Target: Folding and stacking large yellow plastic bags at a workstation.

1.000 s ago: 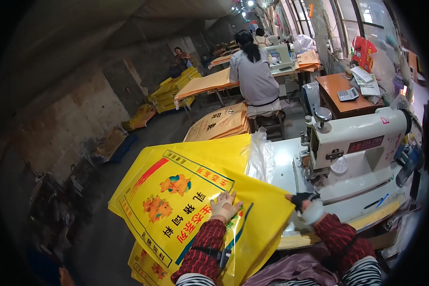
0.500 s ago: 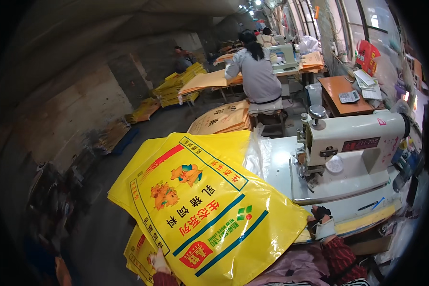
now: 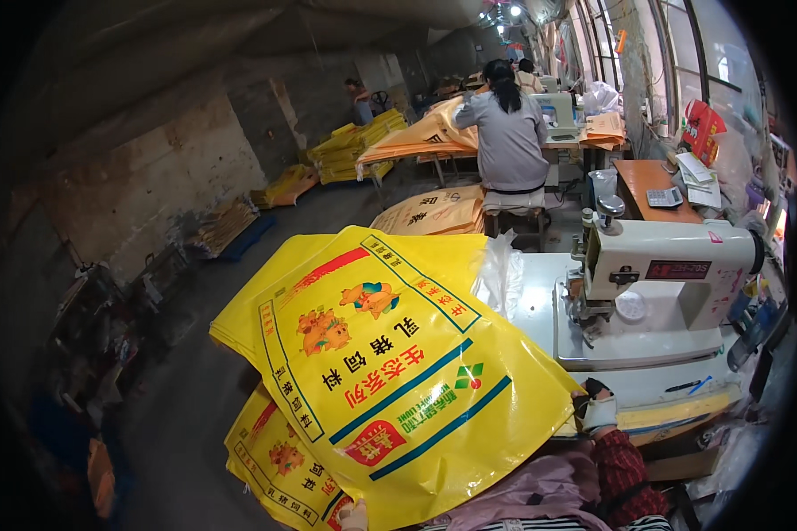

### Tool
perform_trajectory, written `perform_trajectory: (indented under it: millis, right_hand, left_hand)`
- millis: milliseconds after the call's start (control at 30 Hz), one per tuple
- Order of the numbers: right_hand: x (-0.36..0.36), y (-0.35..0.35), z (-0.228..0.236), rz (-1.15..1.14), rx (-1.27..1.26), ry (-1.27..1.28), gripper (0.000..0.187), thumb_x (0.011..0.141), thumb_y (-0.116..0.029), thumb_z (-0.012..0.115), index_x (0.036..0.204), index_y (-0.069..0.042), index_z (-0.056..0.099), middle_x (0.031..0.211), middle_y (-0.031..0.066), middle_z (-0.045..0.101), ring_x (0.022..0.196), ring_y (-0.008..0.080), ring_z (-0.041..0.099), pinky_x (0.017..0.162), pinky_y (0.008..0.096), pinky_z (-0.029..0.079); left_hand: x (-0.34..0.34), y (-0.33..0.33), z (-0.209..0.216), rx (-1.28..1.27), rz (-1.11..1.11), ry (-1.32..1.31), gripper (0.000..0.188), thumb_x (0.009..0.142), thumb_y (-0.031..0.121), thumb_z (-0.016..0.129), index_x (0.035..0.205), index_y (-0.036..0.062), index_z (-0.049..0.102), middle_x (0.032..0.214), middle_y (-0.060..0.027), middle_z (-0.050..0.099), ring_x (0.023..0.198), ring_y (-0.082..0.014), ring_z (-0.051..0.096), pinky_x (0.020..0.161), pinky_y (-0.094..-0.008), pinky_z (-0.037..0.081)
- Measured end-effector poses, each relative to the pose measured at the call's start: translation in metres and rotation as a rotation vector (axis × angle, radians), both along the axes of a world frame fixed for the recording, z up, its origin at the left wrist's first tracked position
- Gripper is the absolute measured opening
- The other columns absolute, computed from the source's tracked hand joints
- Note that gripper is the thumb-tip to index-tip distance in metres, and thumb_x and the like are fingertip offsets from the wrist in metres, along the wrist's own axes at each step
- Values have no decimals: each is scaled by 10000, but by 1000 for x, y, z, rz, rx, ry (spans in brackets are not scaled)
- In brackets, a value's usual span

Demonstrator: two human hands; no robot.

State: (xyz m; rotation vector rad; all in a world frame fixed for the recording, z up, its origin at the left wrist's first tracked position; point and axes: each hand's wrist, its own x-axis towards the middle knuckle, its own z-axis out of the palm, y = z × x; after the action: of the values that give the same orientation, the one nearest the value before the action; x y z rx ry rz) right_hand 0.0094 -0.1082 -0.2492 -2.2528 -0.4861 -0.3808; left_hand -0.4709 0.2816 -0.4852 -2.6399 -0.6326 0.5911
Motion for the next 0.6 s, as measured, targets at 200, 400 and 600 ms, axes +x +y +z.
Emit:
perform_trajectory:
  millis: [200, 400, 600]
  right_hand:
    - [-15, -7, 1, -20, -83, 223, 191, 806, -242, 607, 838, -57, 569, 723, 182, 621, 695, 390, 606, 602, 454, 468]
    - [-13, -8, 3, -22, -181, 274, 240, 792, -272, 630, 855, -44, 593, 772, 194, 635, 745, 385, 618, 634, 450, 478]
    - [-16, -6, 1, -50, -182, 285, 371, 764, -333, 651, 989, -38, 640, 873, 232, 645, 825, 392, 623, 694, 453, 490]
  left_hand:
    - [4, 5, -28, -219, 650, -735, 194, 873, 149, 464, 952, 110, 638, 908, -148, 635, 814, -302, 612, 695, -426, 483]
    - [22, -18, 1, -70, 485, -321, 225, 884, 113, 441, 1016, 119, 624, 915, -138, 640, 846, -286, 633, 654, -417, 506]
    - [27, 0, 12, -456, 770, -637, 262, 913, 156, 395, 1063, 103, 604, 908, -142, 626, 866, -282, 620, 668, -419, 497]
